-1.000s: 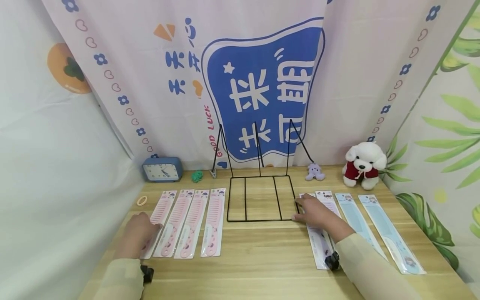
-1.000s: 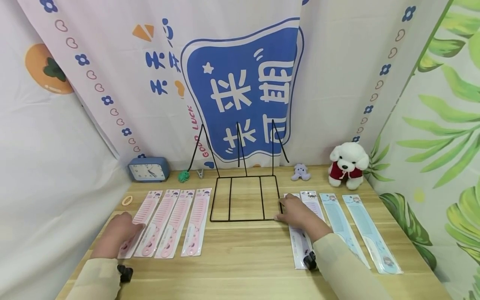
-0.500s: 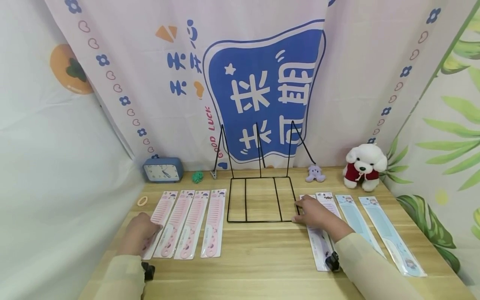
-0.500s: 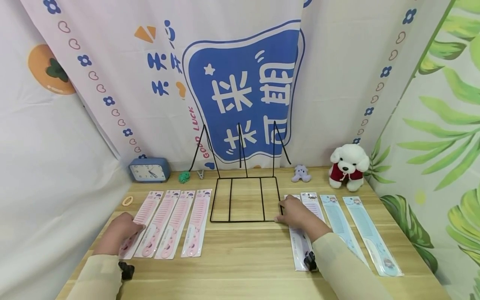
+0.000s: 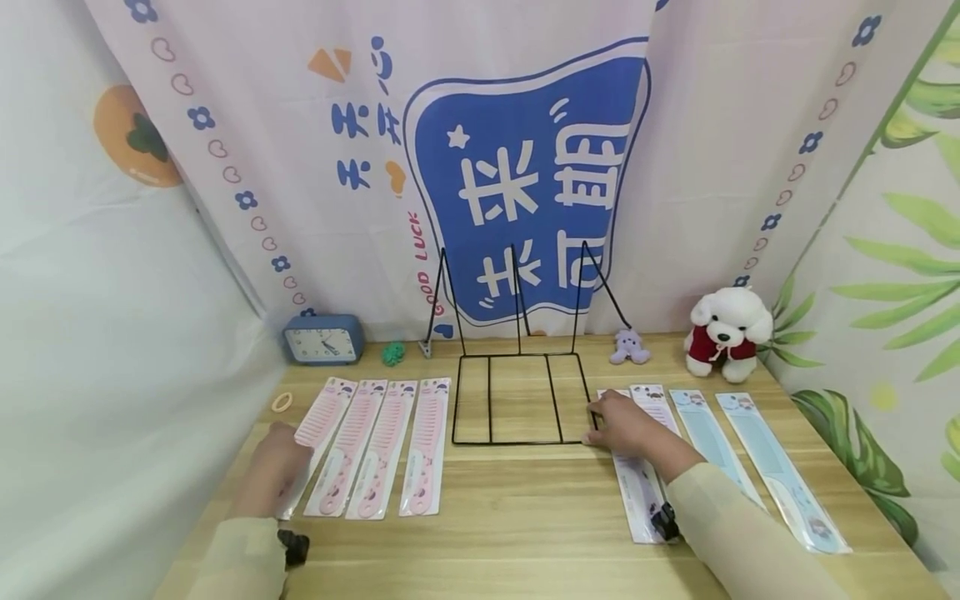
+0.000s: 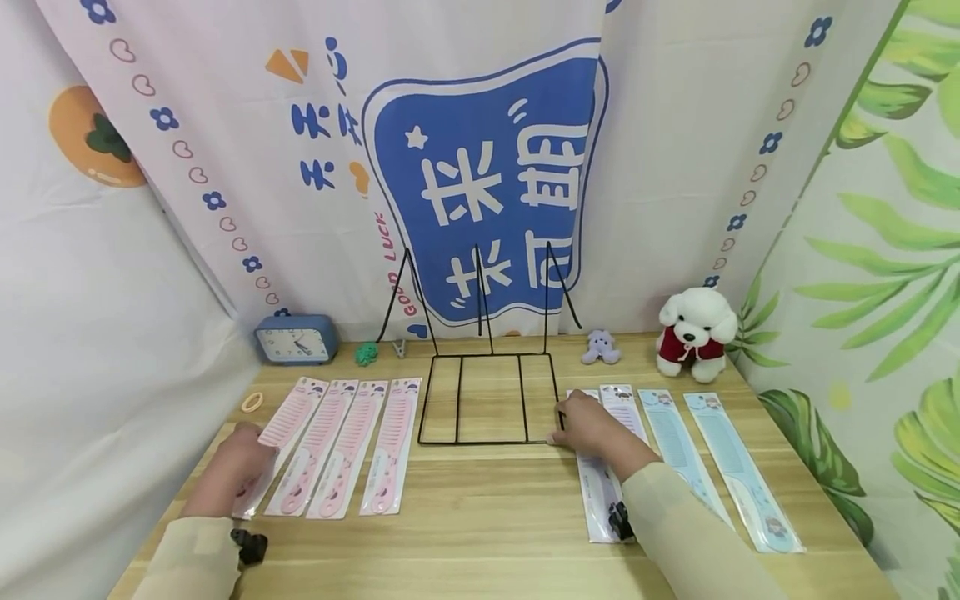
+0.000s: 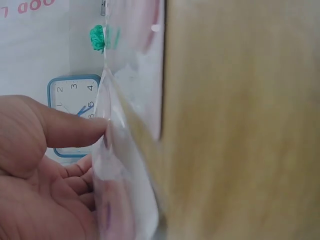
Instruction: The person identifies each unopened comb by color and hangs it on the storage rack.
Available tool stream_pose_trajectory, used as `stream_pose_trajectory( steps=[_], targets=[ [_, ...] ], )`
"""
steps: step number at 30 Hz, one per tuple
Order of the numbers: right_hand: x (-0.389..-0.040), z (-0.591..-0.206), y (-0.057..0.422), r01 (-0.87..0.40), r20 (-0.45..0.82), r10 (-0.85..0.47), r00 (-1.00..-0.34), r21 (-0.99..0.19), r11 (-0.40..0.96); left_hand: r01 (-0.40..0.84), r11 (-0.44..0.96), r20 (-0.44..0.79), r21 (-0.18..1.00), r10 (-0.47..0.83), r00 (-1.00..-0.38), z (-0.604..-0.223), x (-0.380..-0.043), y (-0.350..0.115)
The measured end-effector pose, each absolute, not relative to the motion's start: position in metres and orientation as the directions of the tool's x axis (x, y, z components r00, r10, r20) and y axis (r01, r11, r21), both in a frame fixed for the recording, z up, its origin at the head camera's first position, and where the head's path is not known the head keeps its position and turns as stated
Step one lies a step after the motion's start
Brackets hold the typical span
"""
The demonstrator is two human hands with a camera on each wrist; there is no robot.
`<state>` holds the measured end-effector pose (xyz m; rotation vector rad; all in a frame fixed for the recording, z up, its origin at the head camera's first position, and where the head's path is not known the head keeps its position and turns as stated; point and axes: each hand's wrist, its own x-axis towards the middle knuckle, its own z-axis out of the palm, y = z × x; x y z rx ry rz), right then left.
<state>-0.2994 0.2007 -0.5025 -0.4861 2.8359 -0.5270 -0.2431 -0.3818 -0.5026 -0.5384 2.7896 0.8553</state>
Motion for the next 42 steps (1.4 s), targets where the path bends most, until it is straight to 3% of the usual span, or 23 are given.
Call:
stream_pose_trajectory(
  steps=[10, 13, 23, 27, 32, 42],
  targets=[
    [-0.301, -0.5, 0.199, -0.286, -0.148, -0.362, -0.92, -0.376, 0.881, -0.33, 0.739, -0.209, 0.587, -0.255, -0.944, -0.487, -0.234, -0.39],
    [-0.3, -0.5, 0.199, -0.283, -0.154, -0.358, -0.921, -0.37, 0.885, -0.306, 0.683, -0.196, 0.663, -0.236, -0.952, -0.476, -0.235, -0.388],
    [-0.302, -0.502, 0.201, -0.265, -0.165, -0.346, -0.923, -0.378, 0.887, 0.012, 0.385, 0.006, 0.923, 0.016, -1.0, -0.447, -0.228, -0.35],
    [-0.303, -0.503, 0.2, -0.265, -0.167, -0.348, -0.922, -0.383, 0.885, 0.163, 0.266, 0.121, 0.95, 0.169, -0.978, -0.448, -0.224, -0.338],
    [-0.303, -0.503, 0.199, -0.267, -0.167, -0.351, -0.921, -0.382, 0.885, 0.325, 0.243, 0.239, 0.914, 0.325, -0.915, -0.446, -0.219, -0.323],
    [-0.301, -0.5, 0.197, -0.277, -0.165, -0.352, -0.921, -0.357, 0.892, 0.387, 0.225, 0.264, 0.894, 0.434, -0.861, -0.433, -0.218, -0.301]
  ],
)
